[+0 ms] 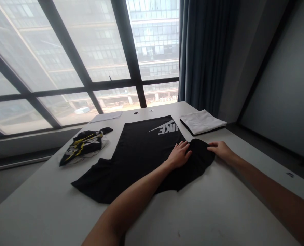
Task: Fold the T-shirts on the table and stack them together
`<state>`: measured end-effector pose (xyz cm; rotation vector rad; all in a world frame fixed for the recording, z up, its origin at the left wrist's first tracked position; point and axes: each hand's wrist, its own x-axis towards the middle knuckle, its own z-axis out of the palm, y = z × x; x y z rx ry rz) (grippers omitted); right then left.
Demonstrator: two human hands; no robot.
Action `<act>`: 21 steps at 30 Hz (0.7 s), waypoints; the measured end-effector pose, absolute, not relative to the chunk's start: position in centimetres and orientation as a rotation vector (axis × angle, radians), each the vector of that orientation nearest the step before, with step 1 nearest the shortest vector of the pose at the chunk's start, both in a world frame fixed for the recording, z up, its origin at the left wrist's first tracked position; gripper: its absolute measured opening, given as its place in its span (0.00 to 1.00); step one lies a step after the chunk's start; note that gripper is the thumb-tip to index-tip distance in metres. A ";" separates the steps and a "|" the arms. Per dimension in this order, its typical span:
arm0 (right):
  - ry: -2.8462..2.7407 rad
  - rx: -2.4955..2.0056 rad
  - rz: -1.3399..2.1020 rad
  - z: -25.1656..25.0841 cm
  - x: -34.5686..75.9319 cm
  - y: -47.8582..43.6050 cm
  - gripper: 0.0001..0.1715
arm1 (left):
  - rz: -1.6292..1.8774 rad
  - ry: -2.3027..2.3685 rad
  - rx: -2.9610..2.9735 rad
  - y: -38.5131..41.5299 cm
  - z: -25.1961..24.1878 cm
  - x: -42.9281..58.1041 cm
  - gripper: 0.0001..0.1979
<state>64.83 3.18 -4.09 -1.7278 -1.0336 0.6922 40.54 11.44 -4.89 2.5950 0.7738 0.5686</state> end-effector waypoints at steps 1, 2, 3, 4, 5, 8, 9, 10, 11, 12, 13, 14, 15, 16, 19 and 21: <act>-0.943 -1.684 0.736 -3.7 64.5 3.0 0.10 | 0.654 0.760 2.539 11.5 -4.8 40.6 0.23; -0.863 -1.638 0.787 -3.3 64.1 2.9 0.12 | 0.742 0.756 2.464 11.7 -4.7 40.7 0.20; -0.799 -1.587 0.847 -2.9 63.8 2.7 0.13 | 0.823 0.767 2.371 11.8 -4.6 40.8 0.18; -0.754 -1.531 0.910 -2.5 63.5 2.6 0.14 | 0.882 0.796 2.258 12.1 -4.4 40.9 0.15; -0.727 -1.471 0.968 -2.1 63.3 2.4 0.14 | 0.909 0.835 2.130 12.3 -4.2 41.0 0.14; -0.710 -1.305 1.086 -1.2 62.6 2.4 0.14 | 0.831 0.911 1.705 13.1 -3.4 41.2 0.12; -0.721 -1.264 1.099 -0.9 62.3 2.5 0.14 | 0.769 0.905 1.575 13.4 -3.0 41.0 0.11; -0.740 -1.235 1.100 -0.6 61.9 2.8 0.14 | 0.706 0.890 1.460 13.6 -2.5 40.8 0.11; -0.763 -1.218 1.089 -0.3 61.4 3.1 0.15 | 0.650 0.876 1.366 13.7 -2.1 40.5 0.10; -0.789 -1.213 1.071 0.0 60.7 3.4 0.16 | 0.603 0.867 1.291 13.9 -1.6 40.1 0.09; -0.819 -1.218 1.050 0.4 59.9 3.8 0.17 | 0.561 0.864 1.232 14.0 -1.1 39.6 0.09; -0.862 -1.227 1.030 0.7 59.0 4.1 0.18 | 0.523 0.865 1.181 14.2 -0.7 39.1 0.09; -0.924 -1.234 1.019 1.0 58.1 4.5 0.19 | 0.487 0.865 1.136 14.4 -0.3 38.7 0.10; -1.010 -1.235 1.026 1.3 57.2 4.9 0.20 | 0.455 0.865 1.101 14.6 -0.1 38.2 0.12; -1.306 -1.170 1.097 1.7 55.5 6.2 0.22 | 0.409 0.922 1.090 15.2 0.5 37.2 0.18; -1.403 -1.178 1.003 1.3 55.5 7.3 0.21 | 0.404 0.989 1.154 15.4 0.5 36.9 0.21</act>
